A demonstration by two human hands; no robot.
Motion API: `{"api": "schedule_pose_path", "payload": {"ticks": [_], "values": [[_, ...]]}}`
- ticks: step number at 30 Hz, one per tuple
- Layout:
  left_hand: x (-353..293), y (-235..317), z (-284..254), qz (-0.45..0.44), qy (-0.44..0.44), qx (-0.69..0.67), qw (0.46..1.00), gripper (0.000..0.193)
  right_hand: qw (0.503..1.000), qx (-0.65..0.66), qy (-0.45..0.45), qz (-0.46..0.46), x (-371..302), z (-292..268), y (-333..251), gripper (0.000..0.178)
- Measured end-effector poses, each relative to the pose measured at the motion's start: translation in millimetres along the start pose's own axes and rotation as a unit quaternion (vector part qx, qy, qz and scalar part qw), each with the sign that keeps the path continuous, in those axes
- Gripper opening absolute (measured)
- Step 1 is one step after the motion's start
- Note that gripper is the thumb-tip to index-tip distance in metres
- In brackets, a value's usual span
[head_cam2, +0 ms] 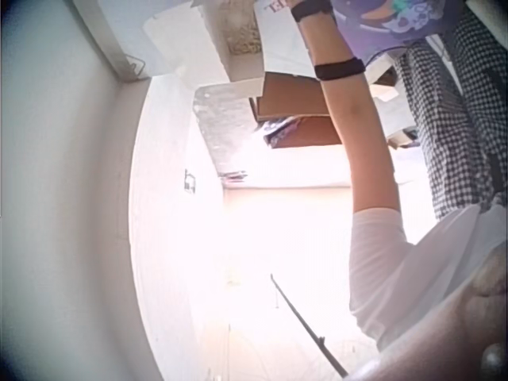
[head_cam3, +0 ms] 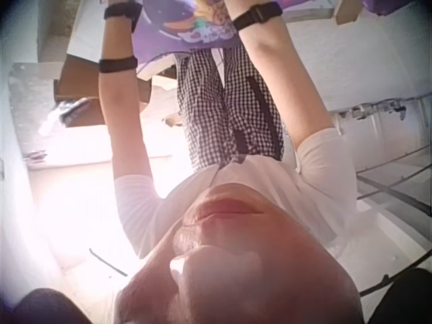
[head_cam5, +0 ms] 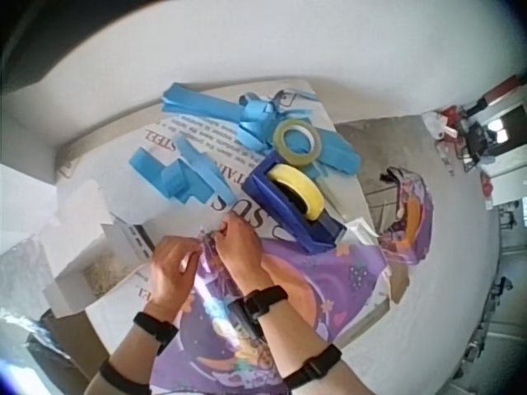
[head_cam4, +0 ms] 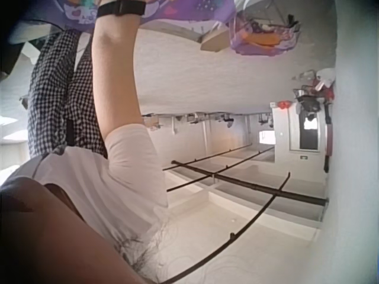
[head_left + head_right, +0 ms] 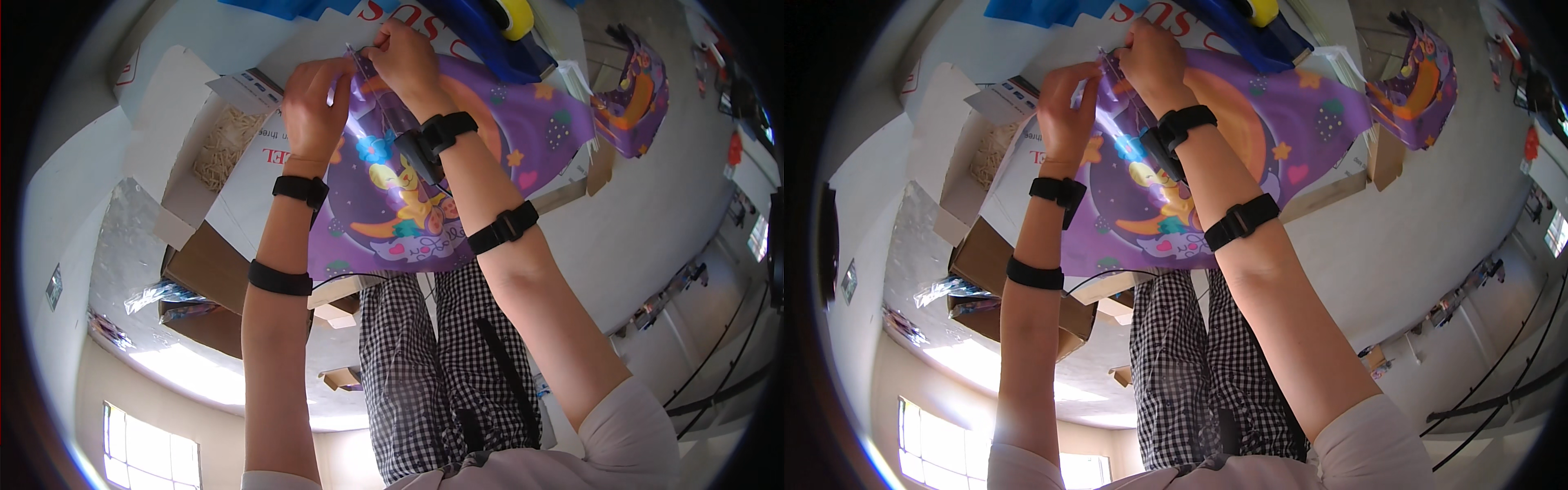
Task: Assembling a toy kite by inserting plastic rods and securing them with tape and string.
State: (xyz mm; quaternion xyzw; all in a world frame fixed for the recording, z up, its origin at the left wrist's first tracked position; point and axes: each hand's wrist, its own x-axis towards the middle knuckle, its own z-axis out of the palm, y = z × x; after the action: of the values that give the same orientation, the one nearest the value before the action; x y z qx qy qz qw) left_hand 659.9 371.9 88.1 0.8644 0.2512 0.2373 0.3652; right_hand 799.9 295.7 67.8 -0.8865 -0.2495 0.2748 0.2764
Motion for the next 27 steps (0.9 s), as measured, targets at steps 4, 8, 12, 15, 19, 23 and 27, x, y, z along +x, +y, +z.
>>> {"api": "schedule_pose_path", "payload": {"ticks": [4,8,12,15,19,23,27], "values": [[-4,0,1,0.003,0.016,-0.014,1.000,0.014,1.000,-0.003,-0.004,-0.007,3,4,6,0.016],[-2,-3,9,-0.104,0.046,-0.083,0.990,0.017,0.998,0.051,0.005,-0.039,1,1,14,0.014],[5,-9,16,-0.156,0.035,-0.164,0.973,0.021,0.992,0.087,0.032,-0.083,1,-10,17,0.014],[11,-16,17,-0.186,0.021,-0.181,0.965,0.023,0.987,0.134,-0.017,-0.087,4,-15,11,0.023],[20,-29,15,-0.239,-0.033,-0.216,0.946,0.031,0.979,0.125,-0.014,-0.160,7,-12,-3,0.030],[20,-32,16,-0.207,-0.043,-0.225,0.951,0.038,0.985,0.076,-0.042,-0.149,16,-7,-10,0.024],[17,-26,14,-0.180,-0.038,-0.202,0.962,0.044,0.987,0.057,-0.075,-0.128,28,-5,-11,0.022]]}}
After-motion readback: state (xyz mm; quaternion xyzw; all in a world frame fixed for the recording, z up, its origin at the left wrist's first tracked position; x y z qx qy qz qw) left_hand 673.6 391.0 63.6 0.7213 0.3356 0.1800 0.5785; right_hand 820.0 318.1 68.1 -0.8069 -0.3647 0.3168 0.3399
